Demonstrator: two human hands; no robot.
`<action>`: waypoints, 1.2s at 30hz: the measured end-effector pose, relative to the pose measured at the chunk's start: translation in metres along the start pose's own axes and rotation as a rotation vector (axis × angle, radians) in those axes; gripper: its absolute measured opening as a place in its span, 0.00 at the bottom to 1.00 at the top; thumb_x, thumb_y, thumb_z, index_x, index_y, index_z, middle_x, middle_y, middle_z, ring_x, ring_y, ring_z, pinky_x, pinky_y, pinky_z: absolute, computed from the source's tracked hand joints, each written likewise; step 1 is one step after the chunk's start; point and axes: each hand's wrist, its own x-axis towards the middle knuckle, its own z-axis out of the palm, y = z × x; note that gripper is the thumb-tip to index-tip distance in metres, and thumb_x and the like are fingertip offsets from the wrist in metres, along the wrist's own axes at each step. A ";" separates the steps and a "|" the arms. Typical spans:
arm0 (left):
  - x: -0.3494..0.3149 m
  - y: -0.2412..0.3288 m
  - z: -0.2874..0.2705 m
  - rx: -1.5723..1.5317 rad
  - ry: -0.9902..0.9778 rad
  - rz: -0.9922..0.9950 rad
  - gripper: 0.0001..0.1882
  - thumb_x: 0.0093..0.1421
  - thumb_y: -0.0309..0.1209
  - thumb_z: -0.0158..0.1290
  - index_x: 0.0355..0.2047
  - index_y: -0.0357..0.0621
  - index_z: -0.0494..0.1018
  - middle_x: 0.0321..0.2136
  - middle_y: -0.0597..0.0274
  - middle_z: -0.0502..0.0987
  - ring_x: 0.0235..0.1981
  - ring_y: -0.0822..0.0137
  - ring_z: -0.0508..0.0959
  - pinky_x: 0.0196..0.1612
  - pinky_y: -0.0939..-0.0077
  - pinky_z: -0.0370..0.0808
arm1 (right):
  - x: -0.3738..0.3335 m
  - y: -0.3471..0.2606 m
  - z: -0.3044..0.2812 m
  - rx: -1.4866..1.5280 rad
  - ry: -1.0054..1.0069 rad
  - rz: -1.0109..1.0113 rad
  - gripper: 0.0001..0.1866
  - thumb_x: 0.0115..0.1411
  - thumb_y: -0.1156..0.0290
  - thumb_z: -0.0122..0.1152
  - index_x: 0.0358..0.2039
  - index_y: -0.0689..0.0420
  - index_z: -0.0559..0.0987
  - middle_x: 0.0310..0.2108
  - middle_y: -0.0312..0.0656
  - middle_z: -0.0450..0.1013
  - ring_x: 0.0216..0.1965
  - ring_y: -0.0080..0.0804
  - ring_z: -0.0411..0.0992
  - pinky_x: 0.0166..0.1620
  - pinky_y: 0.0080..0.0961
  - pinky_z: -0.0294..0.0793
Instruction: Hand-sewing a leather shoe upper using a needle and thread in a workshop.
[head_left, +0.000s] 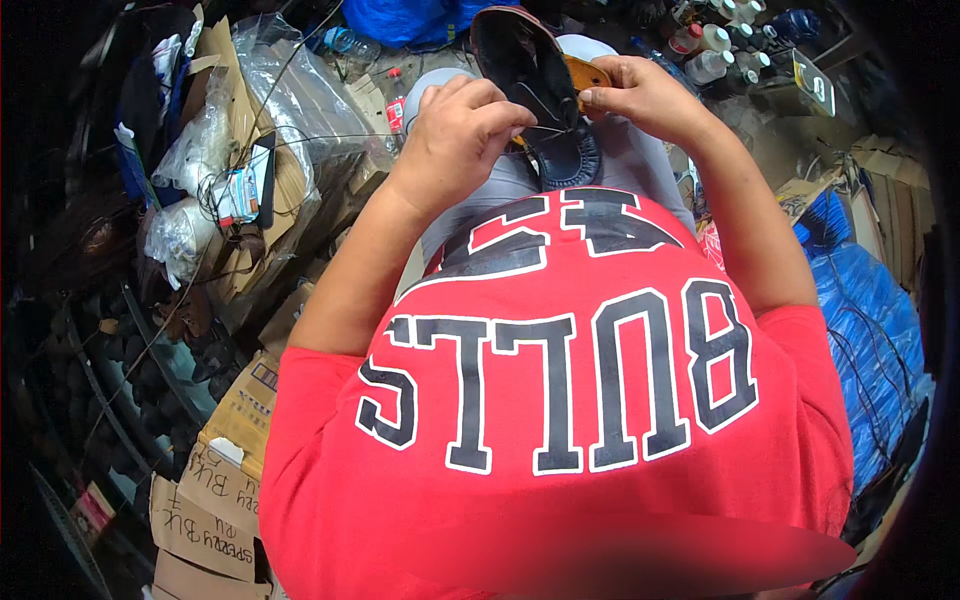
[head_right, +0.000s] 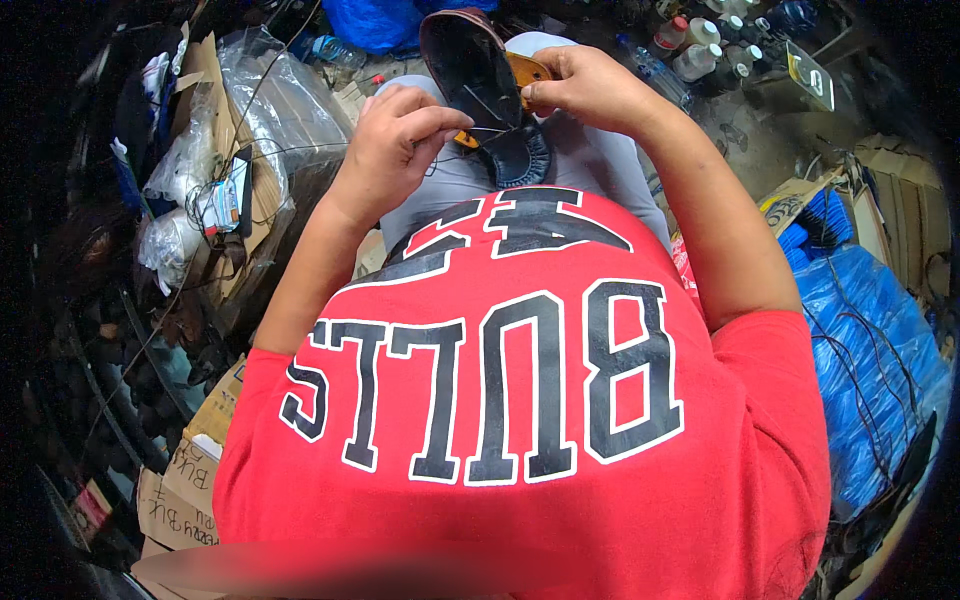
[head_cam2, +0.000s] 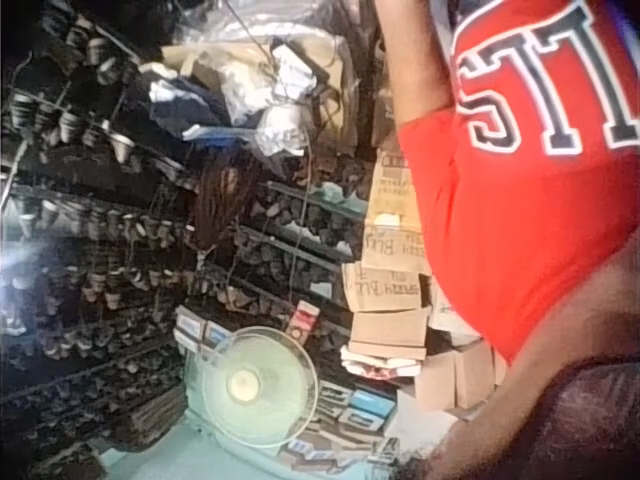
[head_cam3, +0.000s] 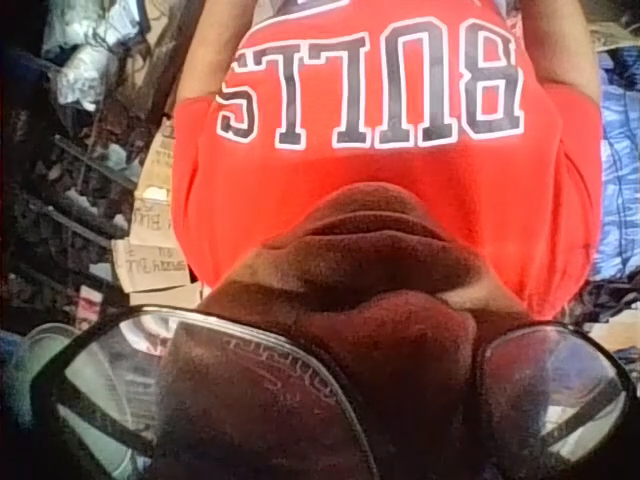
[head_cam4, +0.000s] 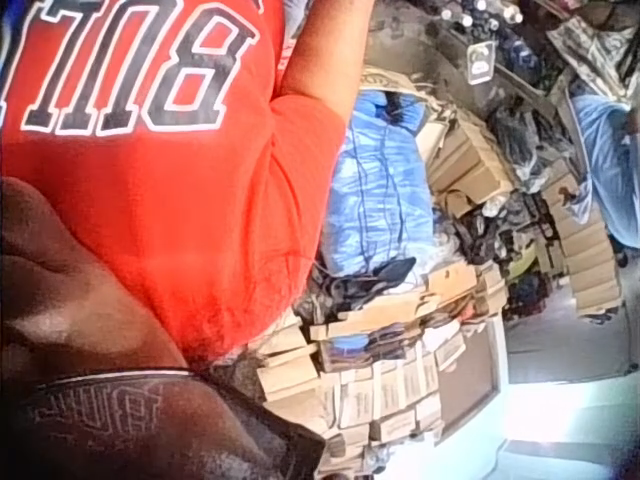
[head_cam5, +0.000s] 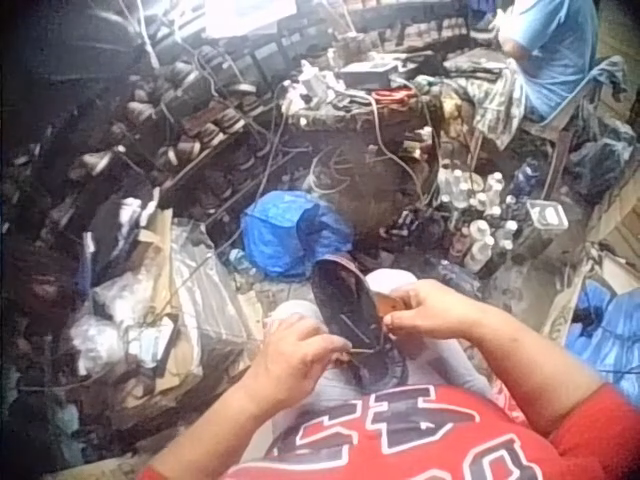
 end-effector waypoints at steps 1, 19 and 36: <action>0.002 0.000 0.001 0.028 -0.028 0.006 0.08 0.51 0.23 0.55 0.32 0.49 0.77 0.24 0.65 0.70 0.32 0.63 0.70 0.37 0.69 0.63 | -0.001 -0.001 0.000 0.014 0.003 -0.016 0.15 0.55 0.69 0.57 0.40 0.66 0.76 0.28 0.42 0.76 0.29 0.22 0.74 0.34 0.19 0.72; 0.015 0.007 0.006 0.174 -0.102 0.065 0.12 0.47 0.23 0.56 0.32 0.52 0.77 0.26 0.64 0.69 0.35 0.61 0.70 0.40 0.66 0.64 | -0.001 -0.008 -0.003 -0.021 -0.061 0.015 0.16 0.58 0.68 0.57 0.43 0.66 0.73 0.31 0.37 0.74 0.32 0.20 0.72 0.40 0.18 0.71; 0.015 -0.026 0.052 -0.702 -0.214 -0.376 0.06 0.52 0.21 0.56 0.31 0.41 0.78 0.26 0.67 0.72 0.32 0.74 0.71 0.37 0.81 0.68 | 0.002 0.021 -0.007 0.128 -0.031 -0.040 0.20 0.57 0.64 0.60 0.46 0.62 0.74 0.32 0.37 0.75 0.32 0.21 0.71 0.39 0.18 0.71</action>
